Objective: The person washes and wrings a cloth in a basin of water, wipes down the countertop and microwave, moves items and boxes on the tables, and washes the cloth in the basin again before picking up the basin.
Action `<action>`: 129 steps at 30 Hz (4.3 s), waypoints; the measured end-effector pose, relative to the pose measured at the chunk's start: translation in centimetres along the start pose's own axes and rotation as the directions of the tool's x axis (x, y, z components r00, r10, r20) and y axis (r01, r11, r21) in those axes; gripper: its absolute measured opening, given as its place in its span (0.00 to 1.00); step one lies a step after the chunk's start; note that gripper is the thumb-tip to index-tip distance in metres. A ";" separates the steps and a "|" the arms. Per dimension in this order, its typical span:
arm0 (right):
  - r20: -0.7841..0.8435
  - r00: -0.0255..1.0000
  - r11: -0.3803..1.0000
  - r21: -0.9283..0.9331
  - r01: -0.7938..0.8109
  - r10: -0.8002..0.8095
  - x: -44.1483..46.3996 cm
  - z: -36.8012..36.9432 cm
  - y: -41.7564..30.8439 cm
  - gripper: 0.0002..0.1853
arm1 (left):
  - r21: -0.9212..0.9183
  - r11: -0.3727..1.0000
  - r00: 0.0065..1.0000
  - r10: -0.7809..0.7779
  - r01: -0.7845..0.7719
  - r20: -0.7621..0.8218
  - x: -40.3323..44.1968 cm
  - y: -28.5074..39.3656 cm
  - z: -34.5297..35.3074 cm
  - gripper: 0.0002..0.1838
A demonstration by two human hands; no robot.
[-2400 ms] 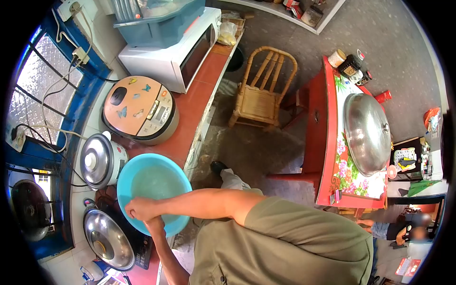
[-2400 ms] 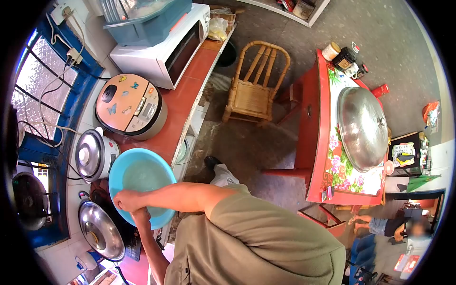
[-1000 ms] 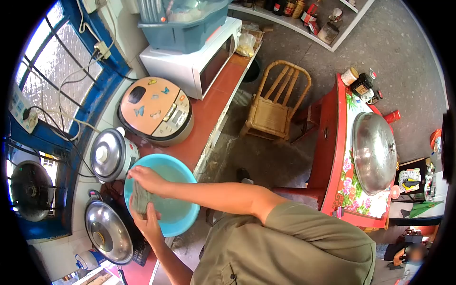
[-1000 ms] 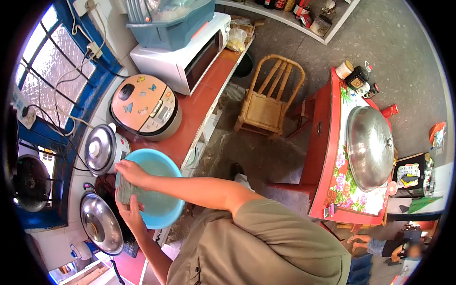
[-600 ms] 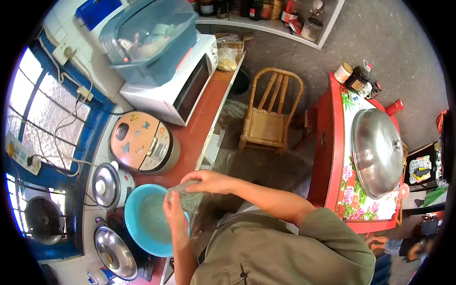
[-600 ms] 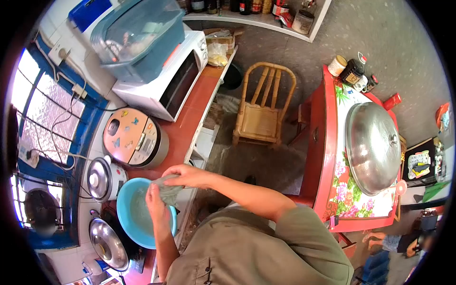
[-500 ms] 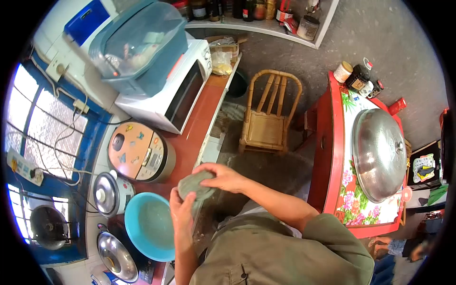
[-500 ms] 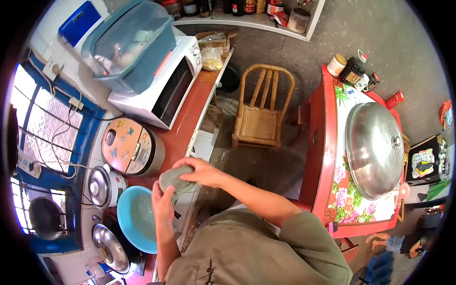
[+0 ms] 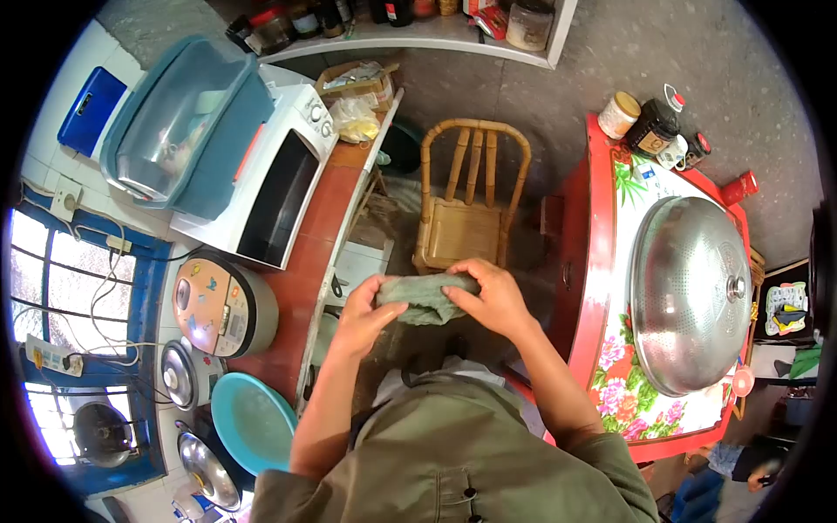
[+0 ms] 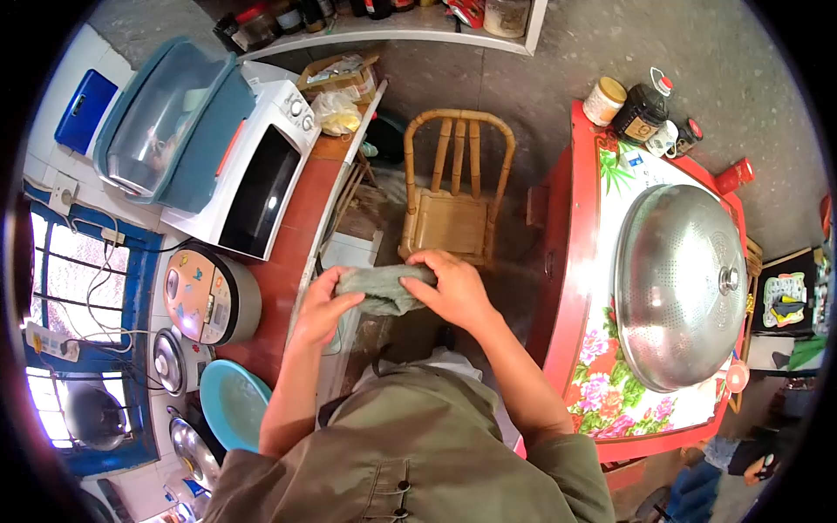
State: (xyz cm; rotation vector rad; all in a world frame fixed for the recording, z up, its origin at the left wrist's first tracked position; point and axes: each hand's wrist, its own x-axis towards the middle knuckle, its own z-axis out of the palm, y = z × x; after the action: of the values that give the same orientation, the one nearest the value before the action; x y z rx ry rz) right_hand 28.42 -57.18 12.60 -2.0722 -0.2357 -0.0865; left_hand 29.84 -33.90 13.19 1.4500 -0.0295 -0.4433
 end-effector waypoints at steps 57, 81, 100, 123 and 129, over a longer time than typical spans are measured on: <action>0.223 0.756 0.005 0.958 -0.286 0.615 24.5 -2.6 14.9 0.19 | 0.471 0.782 0.798 0.056 -0.409 0.601 32.8 9.0 4.9 0.20; 0.003 0.738 -0.236 0.948 0.212 0.675 16.1 -5.4 14.1 0.27 | 0.310 0.951 0.824 0.169 0.008 -0.541 49.9 2.1 -18.6 0.16; 0.153 0.822 -0.423 0.899 0.115 0.549 21.6 -0.2 14.6 0.36 | -0.321 0.928 0.938 -0.072 0.187 0.340 32.7 14.2 1.1 0.16; -0.166 0.626 -0.150 0.895 0.420 0.762 0.5 -11.7 18.1 0.41 | 0.330 0.782 0.627 0.097 -0.528 0.773 36.4 -3.6 38.2 0.33; -0.116 0.768 -0.170 0.944 0.282 0.630 4.0 -12.2 19.4 0.42 | 0.508 0.861 0.999 -0.039 0.022 0.023 44.1 -0.4 17.6 0.40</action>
State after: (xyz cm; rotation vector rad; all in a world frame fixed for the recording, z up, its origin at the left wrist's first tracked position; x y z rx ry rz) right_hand 36.73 -76.46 2.61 -0.2319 0.4102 -0.2654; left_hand 65.23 -64.29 4.40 1.9676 -0.1602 -0.5085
